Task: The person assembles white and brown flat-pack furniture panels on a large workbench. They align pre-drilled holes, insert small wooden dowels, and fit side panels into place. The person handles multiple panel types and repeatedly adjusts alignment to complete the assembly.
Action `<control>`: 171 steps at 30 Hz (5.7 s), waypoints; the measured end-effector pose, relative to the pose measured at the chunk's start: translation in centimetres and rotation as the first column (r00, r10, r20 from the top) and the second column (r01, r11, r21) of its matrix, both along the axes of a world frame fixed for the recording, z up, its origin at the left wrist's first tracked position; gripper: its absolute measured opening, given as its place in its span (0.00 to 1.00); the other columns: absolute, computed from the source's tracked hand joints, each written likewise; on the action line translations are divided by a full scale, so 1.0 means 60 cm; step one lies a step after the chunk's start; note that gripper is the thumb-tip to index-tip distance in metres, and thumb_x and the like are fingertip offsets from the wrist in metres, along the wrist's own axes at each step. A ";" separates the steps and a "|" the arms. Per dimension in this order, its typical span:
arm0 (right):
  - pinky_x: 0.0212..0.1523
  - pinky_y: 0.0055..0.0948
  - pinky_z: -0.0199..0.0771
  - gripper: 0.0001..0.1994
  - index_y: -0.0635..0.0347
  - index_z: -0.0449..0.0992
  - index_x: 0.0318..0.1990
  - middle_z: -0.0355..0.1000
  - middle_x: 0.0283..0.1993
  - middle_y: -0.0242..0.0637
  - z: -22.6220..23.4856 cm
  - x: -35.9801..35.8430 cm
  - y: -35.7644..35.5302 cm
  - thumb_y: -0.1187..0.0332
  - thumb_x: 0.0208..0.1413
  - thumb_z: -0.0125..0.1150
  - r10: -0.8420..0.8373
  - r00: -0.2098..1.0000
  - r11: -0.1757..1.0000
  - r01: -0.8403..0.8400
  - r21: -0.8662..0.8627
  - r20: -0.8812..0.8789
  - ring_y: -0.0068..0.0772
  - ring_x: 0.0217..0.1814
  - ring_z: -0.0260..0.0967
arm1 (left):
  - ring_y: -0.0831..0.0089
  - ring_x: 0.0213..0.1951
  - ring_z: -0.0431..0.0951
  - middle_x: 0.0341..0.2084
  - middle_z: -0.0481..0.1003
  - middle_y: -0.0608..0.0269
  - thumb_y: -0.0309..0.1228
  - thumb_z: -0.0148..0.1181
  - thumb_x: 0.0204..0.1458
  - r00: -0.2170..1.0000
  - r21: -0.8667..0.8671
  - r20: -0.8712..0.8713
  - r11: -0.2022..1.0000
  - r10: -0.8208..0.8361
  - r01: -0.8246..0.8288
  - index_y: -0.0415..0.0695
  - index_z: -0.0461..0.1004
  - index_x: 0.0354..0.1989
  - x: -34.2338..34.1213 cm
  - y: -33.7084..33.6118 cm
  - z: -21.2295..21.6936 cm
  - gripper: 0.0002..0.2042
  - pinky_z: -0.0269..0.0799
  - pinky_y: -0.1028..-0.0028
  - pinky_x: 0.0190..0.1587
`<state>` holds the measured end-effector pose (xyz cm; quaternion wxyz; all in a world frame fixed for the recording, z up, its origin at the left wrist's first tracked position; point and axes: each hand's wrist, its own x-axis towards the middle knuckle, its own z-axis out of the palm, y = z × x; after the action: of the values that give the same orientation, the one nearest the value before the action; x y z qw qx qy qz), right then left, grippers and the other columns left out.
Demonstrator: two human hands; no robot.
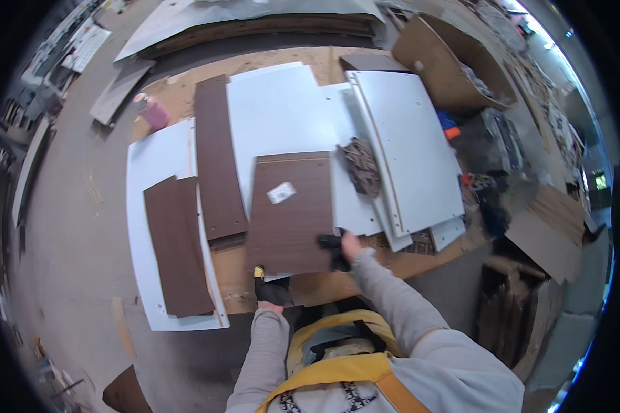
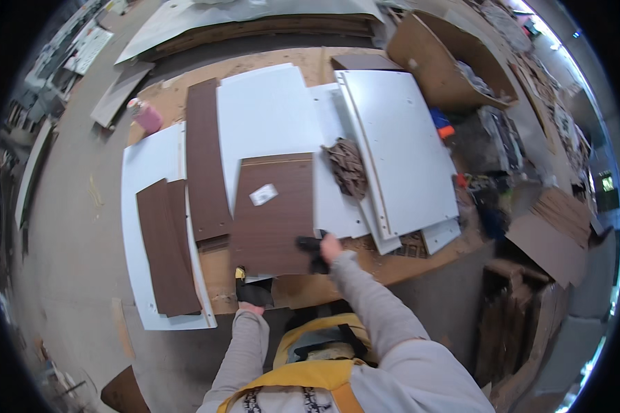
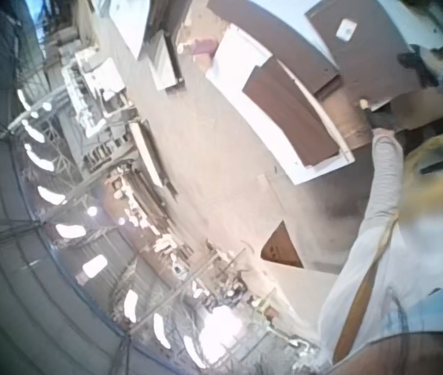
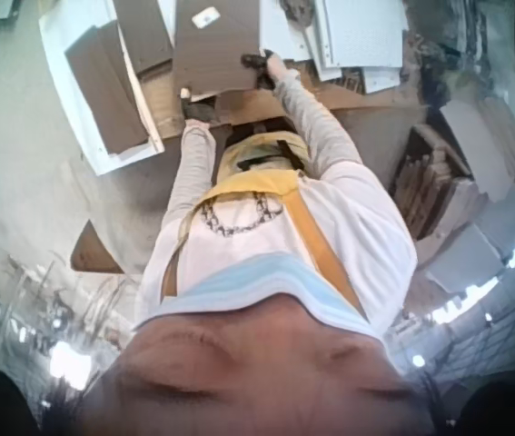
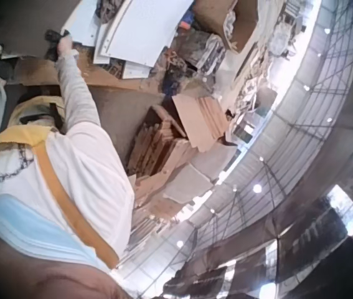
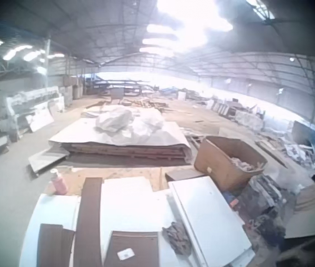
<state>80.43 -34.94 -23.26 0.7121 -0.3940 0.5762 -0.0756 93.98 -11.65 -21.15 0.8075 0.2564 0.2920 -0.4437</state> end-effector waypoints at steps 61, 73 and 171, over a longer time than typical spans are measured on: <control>0.35 0.35 0.76 0.22 0.52 0.72 0.47 0.73 0.39 0.34 0.105 0.203 0.231 0.45 0.57 0.51 0.326 0.674 0.718 -0.633 0.290 0.663 0.36 0.37 0.72 | 0.68 0.23 0.74 0.25 0.75 0.60 0.31 0.72 0.39 0.536 0.692 0.627 0.088 -0.565 -0.717 0.40 0.76 0.38 -0.398 0.236 0.562 0.17 0.69 0.72 0.28; 0.12 0.22 0.58 0.16 0.43 0.68 0.23 0.64 0.15 0.24 0.315 -0.250 0.569 0.48 0.50 0.63 0.841 0.047 -0.114 -0.958 0.262 0.539 0.23 0.11 0.57 | 0.72 0.36 0.72 0.37 0.73 0.58 0.19 0.51 0.52 0.252 0.533 0.837 -0.829 0.486 -0.171 0.38 0.69 0.47 -1.067 0.285 0.426 0.13 0.68 0.74 0.41; 0.44 0.47 0.77 0.11 0.60 0.70 0.44 0.71 0.39 0.44 0.367 -1.205 0.809 0.78 0.53 0.45 0.887 -0.461 -0.391 -0.756 0.525 -0.004 0.49 0.41 0.72 | 0.56 0.43 0.74 0.39 0.75 0.54 0.46 0.47 0.56 0.670 0.502 -0.037 -0.566 0.741 0.653 0.46 0.72 0.49 -1.986 0.861 0.307 0.20 0.68 0.60 0.47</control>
<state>8.12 13.62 -1.27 0.3381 -0.5884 0.1416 0.7207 -25.16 40.00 -2.76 -0.1037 0.5720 0.8049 0.1189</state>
